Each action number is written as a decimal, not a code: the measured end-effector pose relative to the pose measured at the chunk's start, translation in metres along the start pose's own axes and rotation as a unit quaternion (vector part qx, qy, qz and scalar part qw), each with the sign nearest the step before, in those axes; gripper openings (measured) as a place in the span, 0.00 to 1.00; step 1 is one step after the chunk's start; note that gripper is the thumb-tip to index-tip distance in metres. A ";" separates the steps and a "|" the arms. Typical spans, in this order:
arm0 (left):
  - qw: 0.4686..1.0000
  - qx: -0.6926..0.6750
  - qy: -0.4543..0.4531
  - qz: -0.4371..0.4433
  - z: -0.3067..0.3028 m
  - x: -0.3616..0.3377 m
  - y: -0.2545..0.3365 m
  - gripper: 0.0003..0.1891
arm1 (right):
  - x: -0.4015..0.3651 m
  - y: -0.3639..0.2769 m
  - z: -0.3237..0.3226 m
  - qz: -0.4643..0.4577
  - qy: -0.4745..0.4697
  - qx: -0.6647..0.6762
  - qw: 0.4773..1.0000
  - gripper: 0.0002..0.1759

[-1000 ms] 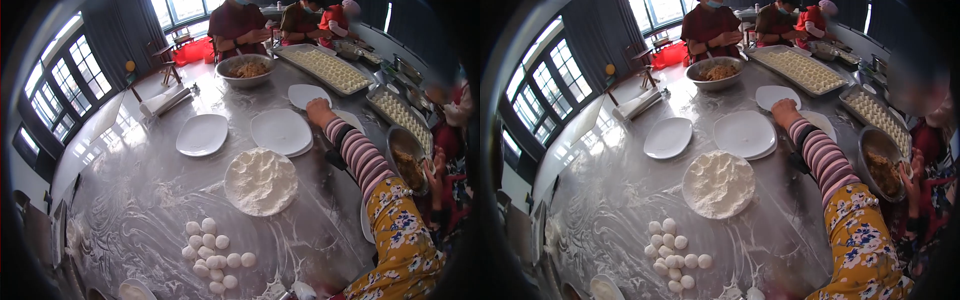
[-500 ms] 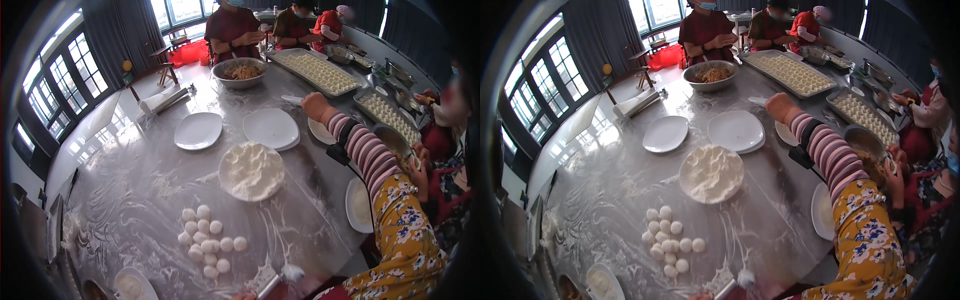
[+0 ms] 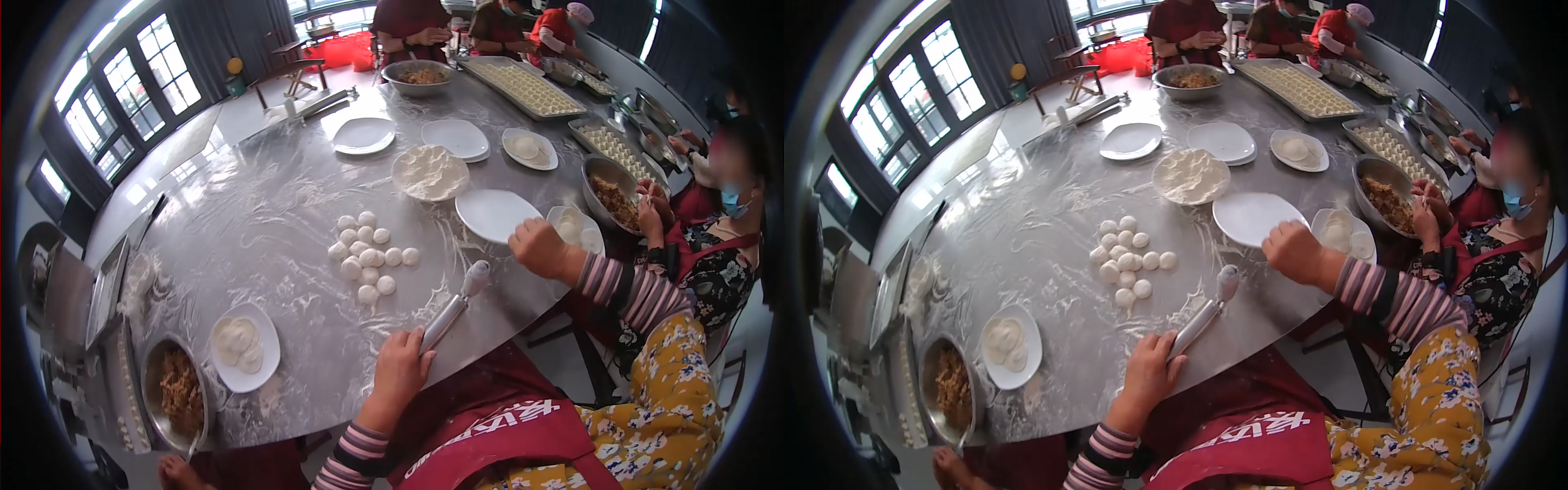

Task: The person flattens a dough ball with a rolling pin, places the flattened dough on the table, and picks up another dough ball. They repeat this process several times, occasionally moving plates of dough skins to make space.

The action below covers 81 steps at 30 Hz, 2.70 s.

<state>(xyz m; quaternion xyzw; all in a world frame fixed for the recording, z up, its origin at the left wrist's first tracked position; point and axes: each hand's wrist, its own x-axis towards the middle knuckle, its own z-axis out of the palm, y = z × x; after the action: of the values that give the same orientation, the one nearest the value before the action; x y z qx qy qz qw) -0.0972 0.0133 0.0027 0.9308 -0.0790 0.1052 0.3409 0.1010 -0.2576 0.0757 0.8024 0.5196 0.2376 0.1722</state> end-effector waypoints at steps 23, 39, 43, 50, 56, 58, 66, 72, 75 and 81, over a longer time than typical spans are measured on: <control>0.973 -0.009 -0.004 -0.231 -0.003 0.081 -0.058 0.15 | -0.002 -0.115 0.027 0.236 0.324 0.624 0.671 0.08; 0.980 -0.067 -0.102 -0.159 0.020 0.069 -0.023 0.07 | 0.035 -0.113 0.038 0.303 0.370 0.500 0.722 0.12; 0.983 0.023 -0.110 -0.147 0.018 0.083 -0.006 0.06 | 0.069 -0.111 0.044 0.320 0.353 0.544 0.690 0.12; 0.960 -0.126 -0.176 -0.176 0.012 0.070 -0.023 0.06 | 0.034 -0.114 0.034 0.317 0.363 0.511 0.712 0.12; 0.989 0.038 -0.120 -0.075 0.019 0.086 -0.021 0.08 | 0.071 -0.110 0.048 0.316 0.352 0.520 0.711 0.14; 0.976 -0.036 -0.191 -0.093 0.014 0.084 -0.023 0.07 | 0.058 -0.113 0.045 0.307 0.350 0.511 0.722 0.14; 0.986 0.027 -0.141 -0.080 0.024 0.083 -0.025 0.05 | 0.077 -0.110 0.050 0.310 0.364 0.508 0.716 0.13; 0.983 -0.016 -0.166 -0.072 0.017 0.071 -0.022 0.04 | 0.029 -0.121 0.039 0.324 0.354 0.513 0.711 0.13; 0.946 -0.193 -0.194 -0.175 0.018 0.061 -0.025 0.04 | 0.016 -0.126 0.030 0.337 0.352 0.533 0.692 0.13; 0.970 -0.022 -0.190 -0.148 0.021 0.080 -0.015 0.08 | 0.076 -0.112 0.049 0.325 0.351 0.525 0.704 0.13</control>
<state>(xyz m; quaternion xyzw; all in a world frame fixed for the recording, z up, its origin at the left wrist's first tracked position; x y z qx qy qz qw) -0.0135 0.0047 -0.0021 0.9274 -0.0058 -0.1267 0.3519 0.0710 -0.1444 -0.0082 0.7405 0.2904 0.2318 -0.5600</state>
